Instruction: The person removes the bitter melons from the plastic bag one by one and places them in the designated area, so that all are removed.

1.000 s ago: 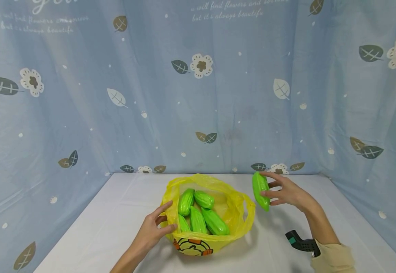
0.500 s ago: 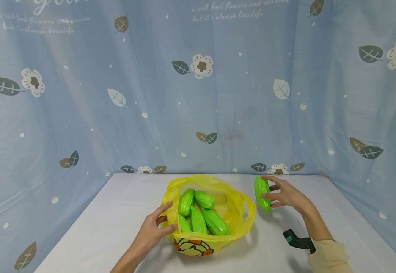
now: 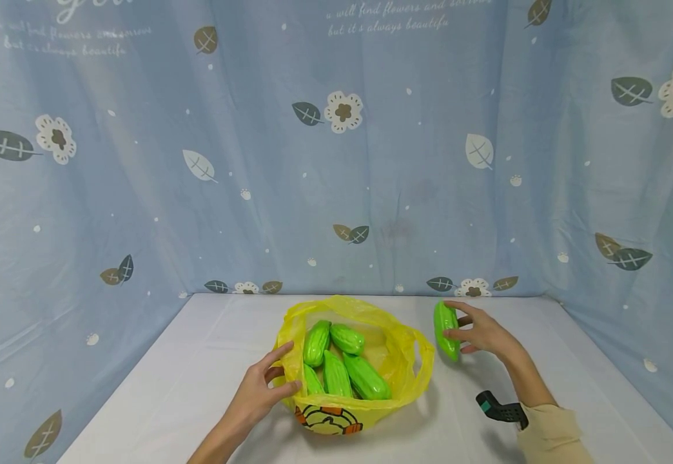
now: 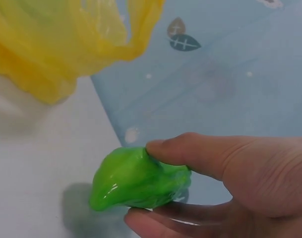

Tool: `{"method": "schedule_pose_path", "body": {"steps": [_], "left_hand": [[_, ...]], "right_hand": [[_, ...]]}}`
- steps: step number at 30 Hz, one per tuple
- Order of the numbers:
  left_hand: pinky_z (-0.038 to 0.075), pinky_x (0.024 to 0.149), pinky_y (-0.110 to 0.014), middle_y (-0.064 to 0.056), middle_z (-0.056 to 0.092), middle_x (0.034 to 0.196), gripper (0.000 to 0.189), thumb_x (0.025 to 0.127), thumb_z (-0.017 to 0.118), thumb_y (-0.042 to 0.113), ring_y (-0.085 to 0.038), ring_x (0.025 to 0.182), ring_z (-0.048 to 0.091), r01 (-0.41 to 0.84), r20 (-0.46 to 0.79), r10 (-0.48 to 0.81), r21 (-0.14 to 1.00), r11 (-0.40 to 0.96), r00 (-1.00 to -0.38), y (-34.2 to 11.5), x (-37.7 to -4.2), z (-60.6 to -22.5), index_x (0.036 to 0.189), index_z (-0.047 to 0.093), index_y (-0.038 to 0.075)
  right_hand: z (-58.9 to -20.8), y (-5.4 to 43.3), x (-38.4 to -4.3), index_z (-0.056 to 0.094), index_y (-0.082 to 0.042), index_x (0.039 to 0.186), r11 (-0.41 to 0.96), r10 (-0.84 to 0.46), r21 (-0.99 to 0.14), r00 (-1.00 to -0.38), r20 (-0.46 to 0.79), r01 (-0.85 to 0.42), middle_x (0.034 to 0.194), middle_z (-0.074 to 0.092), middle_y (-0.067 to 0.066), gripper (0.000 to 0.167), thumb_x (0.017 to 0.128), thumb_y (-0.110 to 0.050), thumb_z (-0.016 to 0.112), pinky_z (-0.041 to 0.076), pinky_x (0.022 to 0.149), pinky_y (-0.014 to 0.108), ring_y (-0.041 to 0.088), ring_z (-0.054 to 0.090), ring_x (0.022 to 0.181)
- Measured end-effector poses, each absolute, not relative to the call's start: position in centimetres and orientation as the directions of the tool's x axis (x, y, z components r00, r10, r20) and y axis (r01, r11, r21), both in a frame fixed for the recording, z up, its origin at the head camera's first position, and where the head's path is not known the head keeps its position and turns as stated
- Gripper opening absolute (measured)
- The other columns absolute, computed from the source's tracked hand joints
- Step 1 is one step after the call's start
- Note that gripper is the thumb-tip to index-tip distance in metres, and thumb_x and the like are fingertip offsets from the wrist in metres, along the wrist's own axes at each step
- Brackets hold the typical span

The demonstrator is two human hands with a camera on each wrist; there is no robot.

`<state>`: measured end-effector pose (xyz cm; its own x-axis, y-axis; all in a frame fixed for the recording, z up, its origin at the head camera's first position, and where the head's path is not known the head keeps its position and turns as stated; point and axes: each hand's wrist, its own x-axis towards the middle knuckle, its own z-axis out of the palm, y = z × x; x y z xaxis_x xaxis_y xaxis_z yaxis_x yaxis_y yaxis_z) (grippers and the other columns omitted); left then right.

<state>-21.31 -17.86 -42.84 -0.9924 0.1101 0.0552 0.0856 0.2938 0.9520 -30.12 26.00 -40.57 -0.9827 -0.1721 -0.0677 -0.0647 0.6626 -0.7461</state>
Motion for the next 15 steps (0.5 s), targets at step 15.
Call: {"method": "schedule_pose_path", "body": {"steps": [15], "left_hand": [[0.057,0.084,-0.029,-0.011,0.039,0.156,0.072,0.081,0.079,0.016,-0.029,0.122,0.058,0.080,0.049,0.115,0.955,0.285,-0.992,-17.90,-21.32,-42.87,0.146,0.047,0.017]], "right_hand": [[-41.46,25.51,-30.81,0.031,-0.011,0.152,0.723,-0.107,-0.691,-0.990,-0.094,-0.012,0.133,0.047,0.039,0.076,0.090,-0.025,0.072,0.060,0.065,0.034,0.020,0.069,0.073]]}}
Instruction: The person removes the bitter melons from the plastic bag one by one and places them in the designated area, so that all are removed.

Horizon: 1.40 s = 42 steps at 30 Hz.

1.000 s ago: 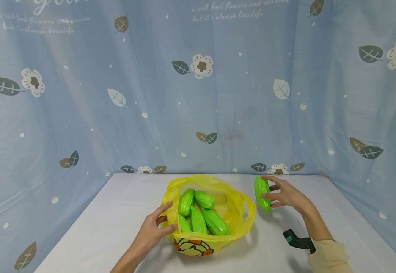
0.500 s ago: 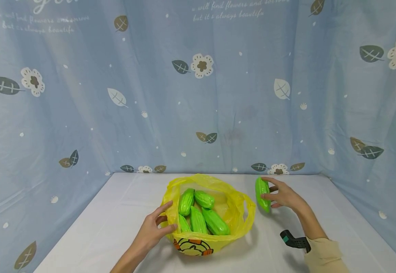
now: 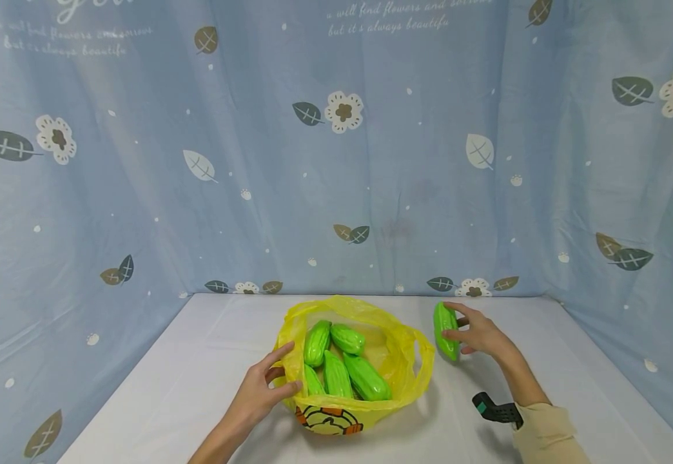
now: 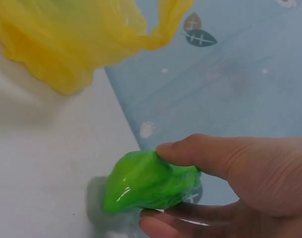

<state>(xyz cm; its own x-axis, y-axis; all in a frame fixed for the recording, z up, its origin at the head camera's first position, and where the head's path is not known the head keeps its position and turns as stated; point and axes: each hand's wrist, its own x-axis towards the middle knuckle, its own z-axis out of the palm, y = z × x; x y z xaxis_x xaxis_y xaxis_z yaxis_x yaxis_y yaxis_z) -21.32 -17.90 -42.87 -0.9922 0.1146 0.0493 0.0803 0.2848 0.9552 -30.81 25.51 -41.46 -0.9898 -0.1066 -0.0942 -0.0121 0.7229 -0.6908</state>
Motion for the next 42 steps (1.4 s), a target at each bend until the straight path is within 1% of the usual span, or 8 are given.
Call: {"method": "schedule_pose_path", "body": {"steps": [5,13,18,25,27,32,39,42], "left_hand": [[0.057,0.084,-0.029,-0.011,0.039,0.156,0.072,0.081,0.078,0.016,-0.029,0.121,0.058,0.082,0.050,0.116,0.954,0.288,-0.992,-17.9,-21.3,-42.8,0.146,0.047,0.017],[0.057,0.085,-0.029,-0.012,0.038,0.156,0.072,0.081,0.078,0.016,-0.030,0.122,0.059,0.084,0.052,0.116,0.954,0.287,-0.992,-17.9,-21.3,-42.9,0.146,0.047,0.016],[0.057,0.084,-0.029,-0.013,0.038,0.156,0.072,0.081,0.078,0.016,-0.030,0.122,0.058,0.084,0.051,0.121,0.955,0.285,-0.991,-17.9,-21.3,-42.8,0.146,0.047,0.015],[0.057,0.083,-0.028,-0.013,0.037,0.156,0.073,0.082,0.078,0.016,-0.030,0.121,0.058,0.080,0.047,0.124,0.956,0.283,-0.991,-17.8,-21.3,-42.8,0.147,0.046,0.014],[0.057,0.083,-0.028,-0.014,0.037,0.156,0.072,0.082,0.078,0.016,-0.030,0.121,0.058,0.079,0.045,0.123,0.955,0.284,-0.991,-17.8,-21.3,-42.8,0.147,0.046,0.014],[0.057,0.083,-0.028,-0.013,0.037,0.157,0.072,0.081,0.078,0.016,-0.030,0.121,0.058,0.072,0.040,0.117,0.957,0.282,-0.992,-17.8,-21.4,-43.0,0.146,0.047,0.015],[0.056,0.082,-0.028,-0.011,0.038,0.156,0.072,0.081,0.078,0.015,-0.030,0.122,0.057,0.063,0.032,0.113,0.958,0.279,-0.993,-17.8,-21.3,-42.9,0.146,0.047,0.017],[0.056,0.083,-0.028,-0.012,0.037,0.157,0.072,0.081,0.078,0.015,-0.030,0.122,0.057,0.061,0.030,0.113,0.958,0.280,-0.993,-17.8,-21.3,-42.9,0.146,0.047,0.016]], "right_hand": [[-41.8,25.4,-30.8,0.032,-0.009,0.152,0.734,-0.105,-0.679,-0.991,-0.077,-0.025,0.130,0.048,0.040,0.075,0.090,-0.024,0.072,0.059,0.064,0.035,0.021,0.068,0.069],[-42.6,25.4,-31.2,0.033,-0.007,0.151,0.749,-0.100,-0.662,-0.993,-0.056,-0.039,0.127,0.051,0.039,0.074,0.089,-0.024,0.072,0.058,0.062,0.033,0.021,0.065,0.070],[-42.8,25.2,-31.2,0.035,-0.007,0.150,0.745,-0.093,-0.666,-0.995,-0.040,-0.043,0.127,0.050,0.040,0.071,0.090,-0.023,0.070,0.058,0.061,0.033,0.021,0.065,0.068],[-43.4,24.8,-31.4,0.038,-0.006,0.149,0.735,-0.083,-0.675,-0.997,-0.006,-0.057,0.134,0.048,0.038,0.069,0.091,-0.026,0.069,0.058,0.060,0.033,0.021,0.067,0.076],[-43.7,24.7,-31.5,0.039,-0.006,0.149,0.735,-0.078,-0.676,-0.997,0.001,-0.058,0.136,0.048,0.037,0.068,0.091,-0.027,0.069,0.058,0.060,0.032,0.020,0.066,0.074],[-44.0,24.4,-31.6,0.039,-0.007,0.149,0.742,-0.081,-0.666,-0.996,0.025,-0.077,0.136,0.047,0.037,0.066,0.093,-0.030,0.066,0.055,0.057,0.031,0.017,0.063,0.061],[-44.3,24.2,-31.8,0.037,-0.008,0.150,0.728,-0.064,-0.681,-0.997,0.047,-0.078,0.135,0.049,0.037,0.069,0.093,-0.034,0.067,0.057,0.058,0.031,0.018,0.066,0.067],[-44.5,24.1,-31.8,0.036,-0.007,0.150,0.729,-0.061,-0.681,-0.997,0.041,-0.072,0.135,0.049,0.038,0.070,0.093,-0.034,0.066,0.057,0.058,0.031,0.017,0.066,0.064]]}}
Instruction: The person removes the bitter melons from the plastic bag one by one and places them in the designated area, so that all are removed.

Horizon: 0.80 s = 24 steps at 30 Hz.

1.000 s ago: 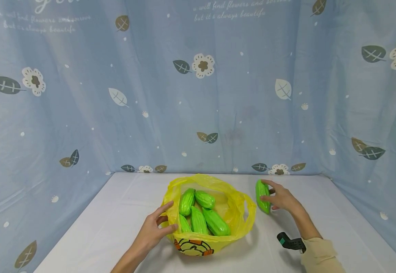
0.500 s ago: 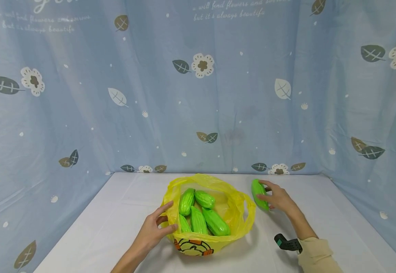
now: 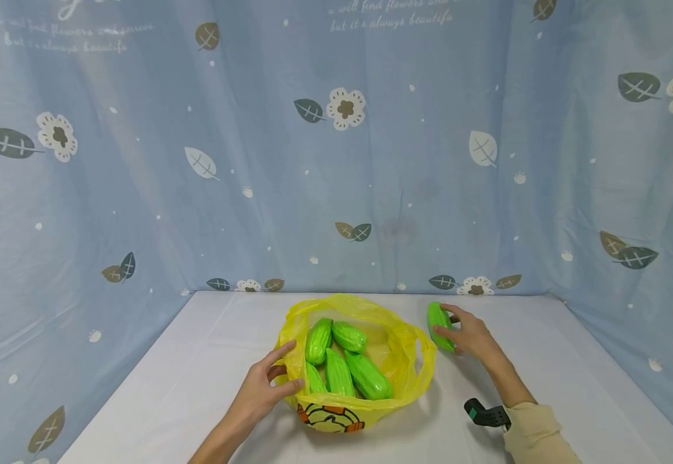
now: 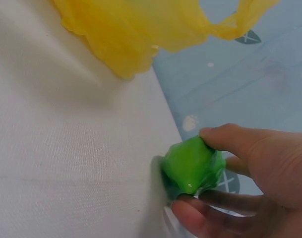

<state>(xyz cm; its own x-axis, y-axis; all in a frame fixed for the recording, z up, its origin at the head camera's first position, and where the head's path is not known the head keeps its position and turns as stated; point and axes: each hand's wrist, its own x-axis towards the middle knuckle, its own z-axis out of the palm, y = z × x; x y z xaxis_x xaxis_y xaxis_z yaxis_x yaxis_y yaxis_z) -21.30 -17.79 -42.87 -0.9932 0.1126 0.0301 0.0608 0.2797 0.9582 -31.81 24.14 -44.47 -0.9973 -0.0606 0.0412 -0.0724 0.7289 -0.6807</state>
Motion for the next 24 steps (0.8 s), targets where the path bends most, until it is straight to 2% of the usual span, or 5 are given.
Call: {"method": "schedule_pose_path", "body": {"steps": [8,17,24], "left_hand": [[0.057,0.084,-0.032,-0.012,0.038,0.156,0.073,0.081,0.079,0.016,-0.030,0.122,0.057,0.050,0.024,0.092,0.956,0.290,-0.995,-17.7,-21.2,-42.8,0.146,0.047,0.017],[0.057,0.082,-0.027,-0.014,0.039,0.155,0.073,0.081,0.078,0.015,-0.029,0.120,0.059,0.069,0.044,0.100,0.960,0.270,-0.994,-17.8,-21.1,-42.8,0.147,0.046,0.016],[0.056,0.081,-0.026,-0.014,0.037,0.156,0.073,0.082,0.078,0.015,-0.028,0.119,0.060,0.077,0.050,0.115,0.966,0.247,-0.992,-17.8,-21.1,-42.8,0.147,0.046,0.017]], "right_hand": [[-44.4,24.0,-31.7,0.035,-0.008,0.151,0.736,-0.056,-0.675,-0.998,0.019,-0.054,0.136,0.048,0.037,0.069,0.094,-0.033,0.065,0.057,0.058,0.031,0.017,0.064,0.060],[-43.5,24.2,-31.3,0.032,-0.005,0.151,0.758,-0.084,-0.648,-0.996,0.017,-0.075,0.136,0.047,0.039,0.072,0.094,-0.035,0.064,0.055,0.056,0.031,0.018,0.064,0.059],[-42.9,24.3,-31.0,0.034,-0.004,0.150,0.768,-0.060,-0.640,-0.998,-0.015,-0.037,0.135,0.047,0.039,0.071,0.094,-0.035,0.064,0.056,0.058,0.033,0.019,0.064,0.060]]}}
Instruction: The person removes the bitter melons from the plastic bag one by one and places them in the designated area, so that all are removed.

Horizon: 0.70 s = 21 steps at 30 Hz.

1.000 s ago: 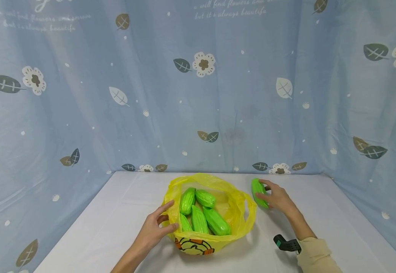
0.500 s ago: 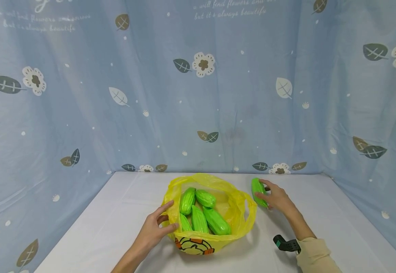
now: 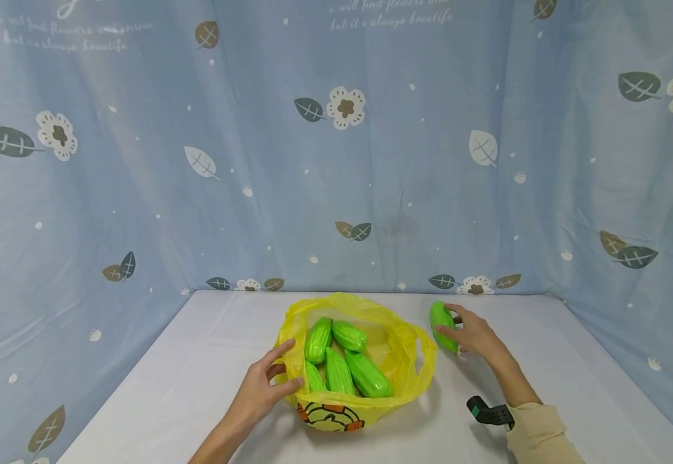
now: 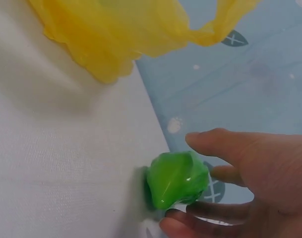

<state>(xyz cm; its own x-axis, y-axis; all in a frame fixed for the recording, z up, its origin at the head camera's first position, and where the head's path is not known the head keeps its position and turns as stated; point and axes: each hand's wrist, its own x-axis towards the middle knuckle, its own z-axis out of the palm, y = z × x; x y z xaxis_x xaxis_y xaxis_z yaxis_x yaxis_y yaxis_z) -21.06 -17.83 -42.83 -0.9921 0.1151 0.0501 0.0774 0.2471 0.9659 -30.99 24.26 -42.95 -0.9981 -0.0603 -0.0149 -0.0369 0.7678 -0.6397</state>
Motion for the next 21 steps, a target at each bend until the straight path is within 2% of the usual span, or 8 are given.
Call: {"method": "schedule_pose_path", "body": {"steps": [10,15,21], "left_hand": [[0.056,0.083,-0.031,-0.013,0.037,0.156,0.081,0.076,0.083,0.022,-0.029,0.120,0.058,0.050,0.021,0.104,0.959,0.280,-0.994,-17.70,-21.10,-42.91,0.148,0.045,0.020],[0.057,0.085,-0.029,-0.014,0.031,0.158,0.092,0.074,0.086,0.020,-0.032,0.123,0.054,0.070,0.027,0.145,0.952,0.297,-0.989,-17.77,-21.06,-42.83,0.152,0.037,0.016],[0.058,0.079,-0.025,-0.017,0.031,0.154,0.103,0.072,0.087,0.020,-0.030,0.116,0.056,0.086,0.013,0.202,0.931,0.354,-0.979,-18.23,-20.90,-42.57,0.155,0.027,0.012]], "right_hand": [[-42.58,24.53,-30.77,0.033,-0.002,0.149,0.780,-0.056,-0.625,-0.998,-0.024,-0.028,0.136,0.045,0.040,0.070,0.095,-0.034,0.063,0.054,0.057,0.031,0.021,0.064,0.060],[-42.84,24.69,-30.81,0.033,-0.001,0.149,0.779,-0.061,-0.626,-0.998,-0.029,-0.030,0.137,0.044,0.041,0.070,0.095,-0.033,0.063,0.053,0.058,0.031,0.020,0.063,0.060],[-42.89,24.71,-30.79,0.033,-0.001,0.149,0.777,-0.055,-0.630,-0.998,-0.039,-0.018,0.136,0.044,0.041,0.071,0.095,-0.035,0.063,0.054,0.058,0.032,0.020,0.062,0.060]]}}
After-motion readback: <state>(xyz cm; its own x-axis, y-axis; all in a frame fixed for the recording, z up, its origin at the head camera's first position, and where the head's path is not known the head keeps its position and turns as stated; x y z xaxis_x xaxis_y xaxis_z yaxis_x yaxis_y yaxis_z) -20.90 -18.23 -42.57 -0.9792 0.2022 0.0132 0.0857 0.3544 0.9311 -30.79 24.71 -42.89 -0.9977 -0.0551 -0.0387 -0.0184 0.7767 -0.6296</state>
